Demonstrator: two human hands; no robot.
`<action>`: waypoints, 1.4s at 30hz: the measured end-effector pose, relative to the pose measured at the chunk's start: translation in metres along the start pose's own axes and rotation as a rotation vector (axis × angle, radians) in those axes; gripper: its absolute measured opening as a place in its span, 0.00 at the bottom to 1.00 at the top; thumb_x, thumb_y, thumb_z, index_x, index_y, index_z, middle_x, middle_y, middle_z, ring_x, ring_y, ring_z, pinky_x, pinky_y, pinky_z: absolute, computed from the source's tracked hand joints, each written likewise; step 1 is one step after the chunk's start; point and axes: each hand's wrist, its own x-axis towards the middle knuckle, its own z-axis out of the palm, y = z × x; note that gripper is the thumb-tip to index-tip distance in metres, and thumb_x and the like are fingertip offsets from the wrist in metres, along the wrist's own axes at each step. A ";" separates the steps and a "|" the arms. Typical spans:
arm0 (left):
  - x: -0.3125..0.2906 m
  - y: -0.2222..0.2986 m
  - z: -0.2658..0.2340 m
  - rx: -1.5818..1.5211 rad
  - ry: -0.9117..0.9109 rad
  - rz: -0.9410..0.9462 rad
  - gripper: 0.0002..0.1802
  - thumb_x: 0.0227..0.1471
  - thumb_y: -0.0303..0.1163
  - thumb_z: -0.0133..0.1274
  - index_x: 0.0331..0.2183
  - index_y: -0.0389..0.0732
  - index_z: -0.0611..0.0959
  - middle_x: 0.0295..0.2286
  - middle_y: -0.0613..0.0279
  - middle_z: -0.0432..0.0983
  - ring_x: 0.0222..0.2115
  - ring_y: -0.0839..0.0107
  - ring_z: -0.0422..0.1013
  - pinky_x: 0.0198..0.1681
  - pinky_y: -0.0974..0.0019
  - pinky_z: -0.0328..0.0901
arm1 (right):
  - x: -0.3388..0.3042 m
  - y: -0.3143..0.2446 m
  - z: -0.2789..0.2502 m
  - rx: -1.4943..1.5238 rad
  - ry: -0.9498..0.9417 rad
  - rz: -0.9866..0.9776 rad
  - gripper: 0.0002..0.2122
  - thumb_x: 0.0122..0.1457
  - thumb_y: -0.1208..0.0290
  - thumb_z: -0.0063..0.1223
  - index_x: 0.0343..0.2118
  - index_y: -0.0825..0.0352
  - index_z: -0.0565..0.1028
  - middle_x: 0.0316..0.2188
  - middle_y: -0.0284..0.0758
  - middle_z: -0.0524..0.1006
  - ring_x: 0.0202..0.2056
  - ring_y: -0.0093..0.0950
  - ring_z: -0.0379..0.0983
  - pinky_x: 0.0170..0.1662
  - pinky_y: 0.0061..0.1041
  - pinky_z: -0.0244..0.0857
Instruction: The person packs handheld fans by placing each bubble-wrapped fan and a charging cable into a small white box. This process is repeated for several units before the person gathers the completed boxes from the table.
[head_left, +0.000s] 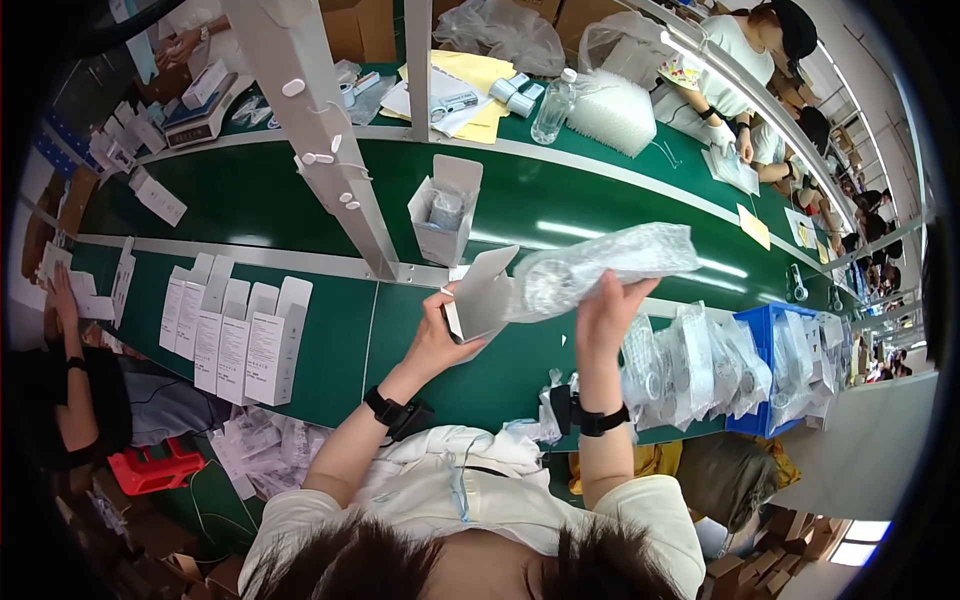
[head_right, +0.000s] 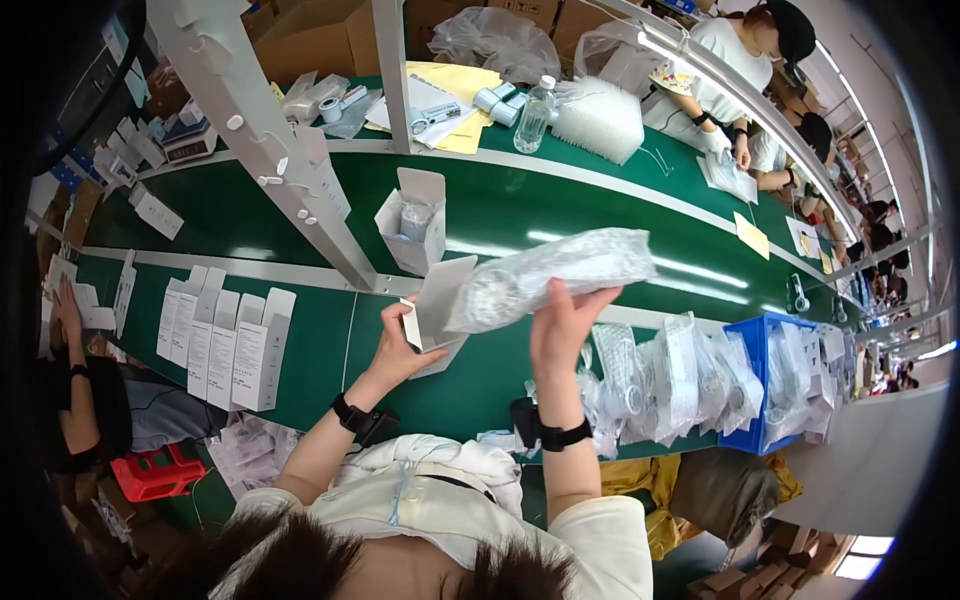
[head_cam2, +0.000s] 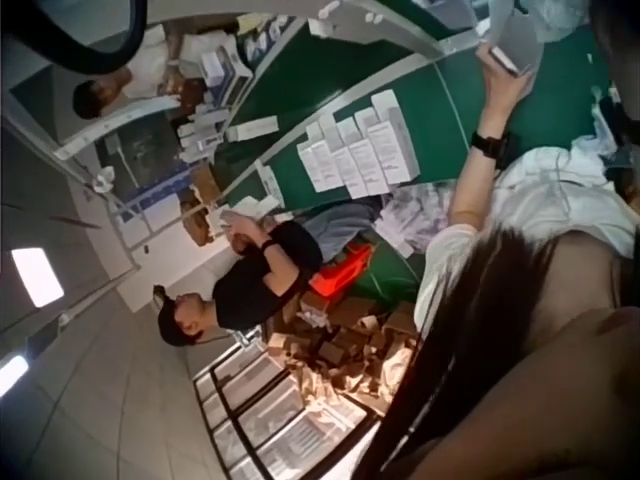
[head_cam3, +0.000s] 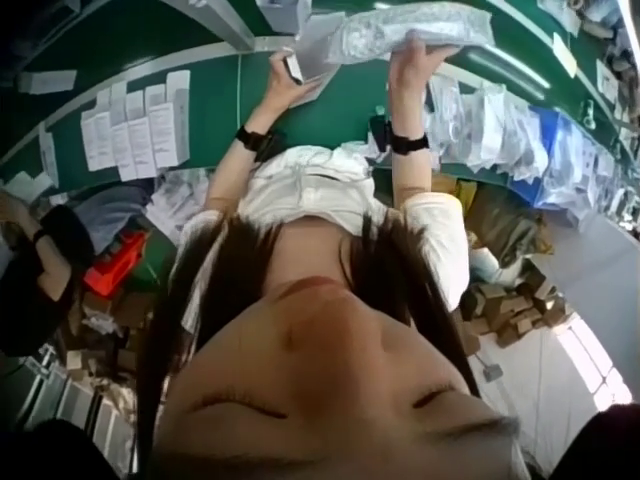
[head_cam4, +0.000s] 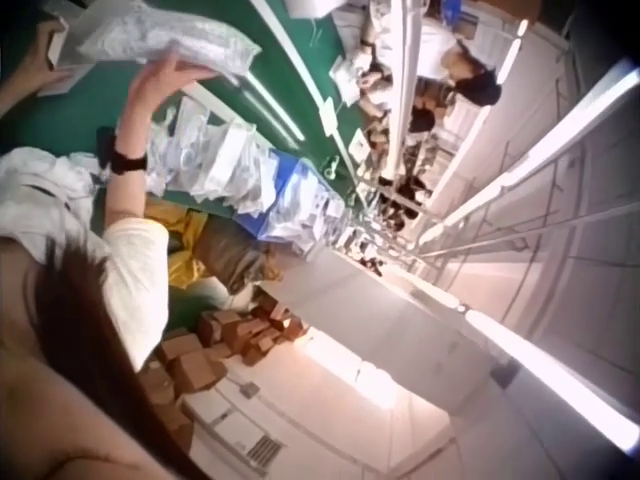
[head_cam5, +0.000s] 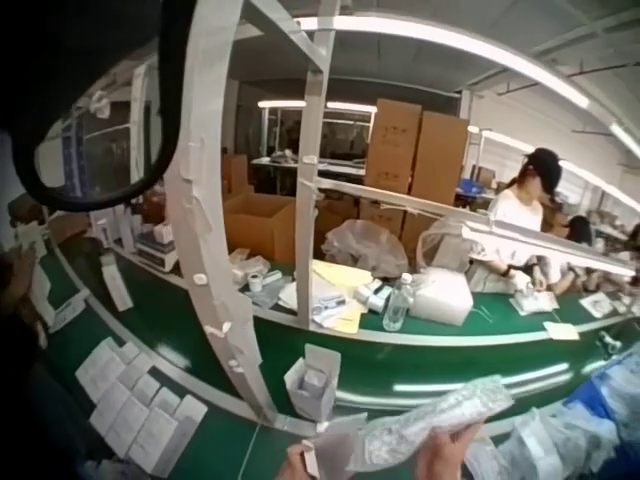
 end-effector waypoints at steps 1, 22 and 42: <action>-0.001 0.001 0.000 0.024 0.020 -0.033 0.46 0.26 0.32 0.68 0.42 0.41 0.52 0.47 0.45 0.55 0.47 0.56 0.60 0.47 0.59 0.58 | -0.017 0.008 0.011 -0.014 0.023 -0.007 0.37 0.45 0.87 0.46 0.57 0.56 0.43 0.51 0.37 0.55 0.50 0.31 0.56 0.53 0.31 0.53; -0.055 0.000 -0.041 0.094 -0.074 -0.118 0.46 0.29 0.31 0.67 0.43 0.45 0.51 0.49 0.43 0.54 0.47 0.52 0.60 0.48 0.59 0.58 | -0.038 -0.016 -0.219 -2.325 -0.433 0.068 0.15 0.40 0.73 0.57 0.35 0.67 0.72 0.39 0.37 0.68 0.45 0.39 0.59 0.44 0.34 0.59; -0.047 0.038 -0.059 0.108 -0.025 0.010 0.38 0.31 0.31 0.64 0.44 0.42 0.60 0.51 0.47 0.51 0.49 0.53 0.59 0.49 0.60 0.57 | -0.062 0.085 -0.136 -1.843 -0.488 -0.158 0.19 0.43 0.67 0.58 0.39 0.68 0.68 0.27 0.41 0.73 0.32 0.33 0.71 0.36 0.31 0.65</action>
